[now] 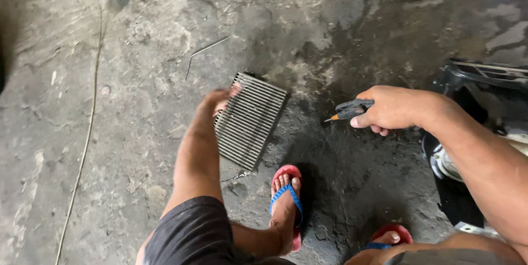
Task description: The person uses a handheld air blower to clean a black mechanical component on the floor, repeatedly rotating the part to reach different surfaces. The person then picks up a metal radiator and briefly directs the blower at it.
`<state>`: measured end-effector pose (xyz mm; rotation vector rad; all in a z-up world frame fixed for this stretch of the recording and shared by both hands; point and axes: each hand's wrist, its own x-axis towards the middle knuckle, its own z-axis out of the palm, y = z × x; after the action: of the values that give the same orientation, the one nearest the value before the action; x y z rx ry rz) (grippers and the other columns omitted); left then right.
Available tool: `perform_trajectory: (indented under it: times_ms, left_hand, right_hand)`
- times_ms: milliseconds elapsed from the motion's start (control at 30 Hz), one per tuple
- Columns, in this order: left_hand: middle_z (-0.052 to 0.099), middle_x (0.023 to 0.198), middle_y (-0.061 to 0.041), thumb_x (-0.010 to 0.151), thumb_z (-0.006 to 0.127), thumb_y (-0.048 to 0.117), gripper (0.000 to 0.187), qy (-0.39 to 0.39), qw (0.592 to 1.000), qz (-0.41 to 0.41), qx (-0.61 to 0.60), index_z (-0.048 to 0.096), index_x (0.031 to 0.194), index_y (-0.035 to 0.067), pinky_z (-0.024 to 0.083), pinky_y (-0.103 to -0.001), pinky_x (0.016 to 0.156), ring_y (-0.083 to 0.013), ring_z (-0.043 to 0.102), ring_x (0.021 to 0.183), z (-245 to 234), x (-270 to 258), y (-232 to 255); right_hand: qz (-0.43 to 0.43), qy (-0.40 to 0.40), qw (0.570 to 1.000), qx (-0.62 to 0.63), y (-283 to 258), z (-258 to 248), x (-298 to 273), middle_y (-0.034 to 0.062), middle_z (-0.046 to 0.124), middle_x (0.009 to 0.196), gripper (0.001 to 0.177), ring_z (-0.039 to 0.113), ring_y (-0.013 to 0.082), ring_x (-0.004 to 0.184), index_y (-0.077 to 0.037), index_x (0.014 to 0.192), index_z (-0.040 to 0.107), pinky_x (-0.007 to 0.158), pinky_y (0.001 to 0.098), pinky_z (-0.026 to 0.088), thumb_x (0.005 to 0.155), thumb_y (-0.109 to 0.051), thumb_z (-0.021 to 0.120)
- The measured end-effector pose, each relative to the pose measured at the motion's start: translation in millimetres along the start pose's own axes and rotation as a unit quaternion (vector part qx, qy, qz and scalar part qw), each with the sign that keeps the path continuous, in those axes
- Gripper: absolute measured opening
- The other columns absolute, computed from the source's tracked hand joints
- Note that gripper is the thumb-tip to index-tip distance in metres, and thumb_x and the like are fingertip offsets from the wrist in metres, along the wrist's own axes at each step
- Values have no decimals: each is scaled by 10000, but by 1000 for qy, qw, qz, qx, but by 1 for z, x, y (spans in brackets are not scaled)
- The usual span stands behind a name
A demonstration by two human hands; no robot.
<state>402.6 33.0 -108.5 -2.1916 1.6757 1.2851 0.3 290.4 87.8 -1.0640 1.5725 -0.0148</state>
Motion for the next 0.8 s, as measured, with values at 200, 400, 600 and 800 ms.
perform_trajectory:
  times_ms: [200, 400, 600, 800]
  left_hand:
    - [446, 1519, -253, 658, 741, 855, 1276, 81, 989, 1, 124, 352, 1529, 9, 332, -503, 1172, -392, 417, 1428, 43, 15, 22]
    - [500, 1562, -264, 793, 541, 876, 1137, -69, 983, 69, 154, 552, 1467, -39, 355, -506, 1223, -384, 441, 1486, 59, 28, 52]
    - [434, 1589, -184, 769, 507, 788, 946, -163, 972, 123, 113, 560, 1475, 161, 264, -630, 1209, -383, 374, 1495, 142, -55, 100]
    - [523, 1519, -231, 749, 596, 856, 1087, -282, 842, 342, 307, 583, 1431, 9, 392, -533, 1188, -407, 473, 1436, 213, -111, 165]
  right_hand:
    - [14, 28, 999, 31, 32, -3, -42, 62, 626, 651, 281, 604, 178, 595, -16, 924, 716, 587, 352, 519, 897, -289, 775]
    - [78, 78, 993, 34, 57, -9, -67, 68, 631, 658, 287, 598, 193, 603, -36, 968, 711, 592, 363, 510, 899, -305, 785]
    - [51, 81, 995, 27, 42, -5, -65, 63, 630, 665, 289, 595, 182, 598, -18, 978, 724, 588, 355, 520, 901, -293, 762]
    - [53, 140, 988, 44, 43, -6, -68, 99, 643, 655, 292, 613, 211, 558, -11, 977, 726, 560, 379, 528, 895, -287, 771]
